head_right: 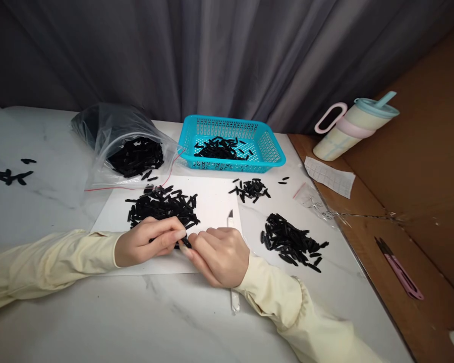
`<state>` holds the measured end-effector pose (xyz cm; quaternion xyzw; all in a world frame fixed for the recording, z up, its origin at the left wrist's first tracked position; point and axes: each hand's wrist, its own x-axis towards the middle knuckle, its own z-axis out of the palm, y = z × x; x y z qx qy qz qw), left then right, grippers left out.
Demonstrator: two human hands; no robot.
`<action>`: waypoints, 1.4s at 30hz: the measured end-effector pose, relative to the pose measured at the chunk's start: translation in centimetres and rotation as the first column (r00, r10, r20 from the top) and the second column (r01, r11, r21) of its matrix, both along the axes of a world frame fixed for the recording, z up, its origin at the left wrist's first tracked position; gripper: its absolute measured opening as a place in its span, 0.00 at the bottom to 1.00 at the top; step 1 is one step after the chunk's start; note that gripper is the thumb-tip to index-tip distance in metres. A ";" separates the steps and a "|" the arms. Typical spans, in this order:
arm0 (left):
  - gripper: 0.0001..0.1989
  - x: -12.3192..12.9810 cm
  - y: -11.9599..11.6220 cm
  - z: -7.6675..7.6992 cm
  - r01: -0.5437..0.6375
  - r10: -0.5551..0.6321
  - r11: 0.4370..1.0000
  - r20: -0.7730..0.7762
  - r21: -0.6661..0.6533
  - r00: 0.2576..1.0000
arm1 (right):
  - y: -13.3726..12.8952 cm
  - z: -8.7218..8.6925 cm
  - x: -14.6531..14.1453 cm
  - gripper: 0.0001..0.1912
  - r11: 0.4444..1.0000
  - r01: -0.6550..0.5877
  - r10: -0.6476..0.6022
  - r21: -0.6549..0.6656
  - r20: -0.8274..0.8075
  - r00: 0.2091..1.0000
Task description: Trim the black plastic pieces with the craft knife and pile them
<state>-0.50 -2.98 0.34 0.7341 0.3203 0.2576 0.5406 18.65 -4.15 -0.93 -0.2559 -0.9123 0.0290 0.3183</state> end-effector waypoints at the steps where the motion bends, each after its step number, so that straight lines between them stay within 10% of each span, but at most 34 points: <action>1: 0.12 0.0 0.0 0.0 -0.006 0.006 1.000 -0.006 -0.004 1.000 | -0.1 0.0 0.0 0.12 0.998 0.000 -0.001 -0.056 -0.025 1.000; 11: 0.12 0.4 0.7 -0.5 -0.099 0.101 0.992 0.018 -0.084 0.995 | -0.7 0.0 -0.4 0.16 0.875 0.039 -0.220 -0.483 -0.324 0.920; 21: 0.20 0.1 1.3 -0.5 0.109 -0.106 0.993 -0.057 0.051 0.993 | -0.7 -0.1 -0.6 0.08 0.901 0.053 -0.252 -0.431 -0.421 0.871; 42: 0.17 0.2 1.0 -0.4 0.136 -0.055 0.905 0.207 -0.402 0.977 | -0.4 -0.3 -0.2 0.13 0.992 0.002 -0.058 -0.124 -0.452 0.890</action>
